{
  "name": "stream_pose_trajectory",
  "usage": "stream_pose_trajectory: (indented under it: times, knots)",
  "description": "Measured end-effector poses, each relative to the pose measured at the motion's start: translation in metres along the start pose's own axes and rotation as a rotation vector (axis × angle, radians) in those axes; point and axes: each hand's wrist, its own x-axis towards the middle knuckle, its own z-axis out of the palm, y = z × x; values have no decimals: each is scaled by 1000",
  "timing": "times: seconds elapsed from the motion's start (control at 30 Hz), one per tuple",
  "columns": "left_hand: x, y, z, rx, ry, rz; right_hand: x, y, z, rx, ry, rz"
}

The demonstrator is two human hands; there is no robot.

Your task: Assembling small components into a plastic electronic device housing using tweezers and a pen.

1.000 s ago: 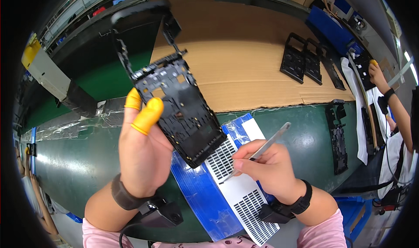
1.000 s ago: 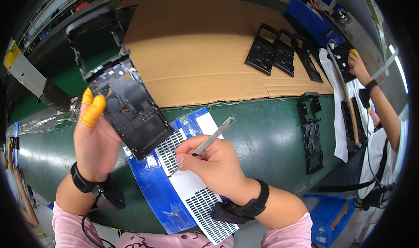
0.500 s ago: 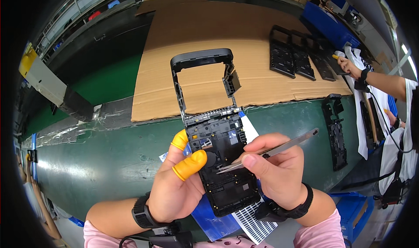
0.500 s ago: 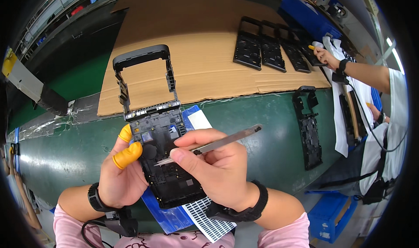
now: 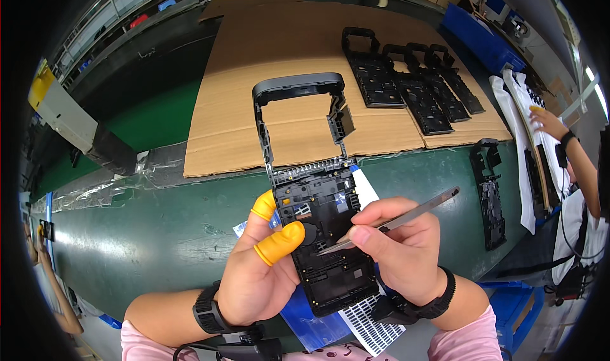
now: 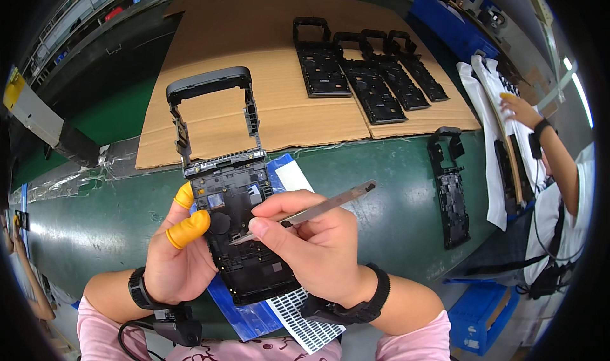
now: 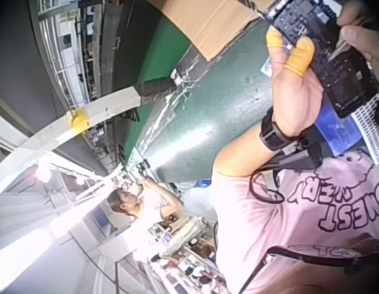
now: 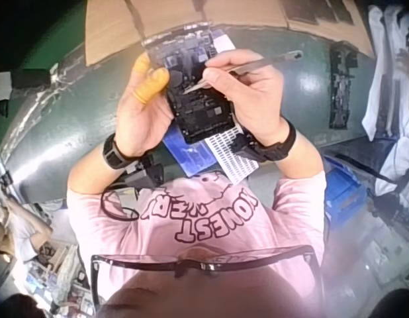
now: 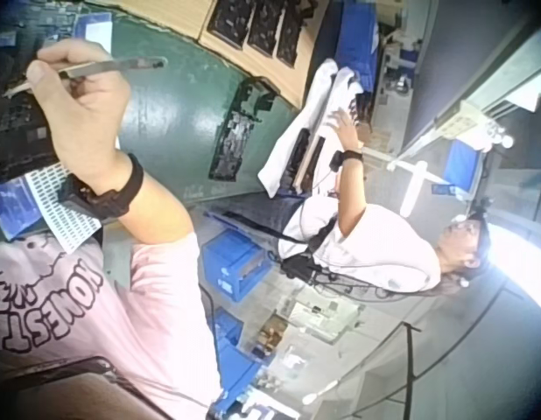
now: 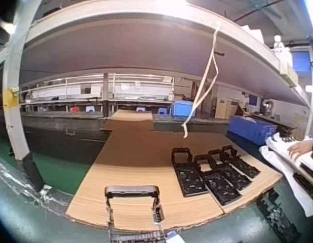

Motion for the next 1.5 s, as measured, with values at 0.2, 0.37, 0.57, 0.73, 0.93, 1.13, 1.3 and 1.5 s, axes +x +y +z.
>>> stream_pose_trajectory:
  times: [0.2, 0.37, 0.57, 0.73, 0.93, 1.13, 1.3, 1.5]
  knots:
    - [-1, 0, -1, 27, 2, 0, 0, 0, 0, -34, 2, -1]
    - [-2, -3, -7, -28, -40, -26, -1, 2, 1, -23, 11, -21]
    - [3, -9, -6, 187, 2, 59, 0, 2, 0, -82, 1, -30]
    - [25, 14, -12, 326, -32, 188, 13, -8, -10, 76, 137, -44]
    - [96, 147, -110, 545, 287, 562, 25, -12, -29, 133, 224, -57]
    - [130, 194, -154, 1814, 1064, 864, 20, -15, -27, 159, 150, -13]
    - [189, 89, -15, 2039, 218, 1068, 21, -20, -30, 58, 12, 152]
    - [291, 28, 48, 2182, 313, 220, 28, 3, -24, -1, -16, 199]
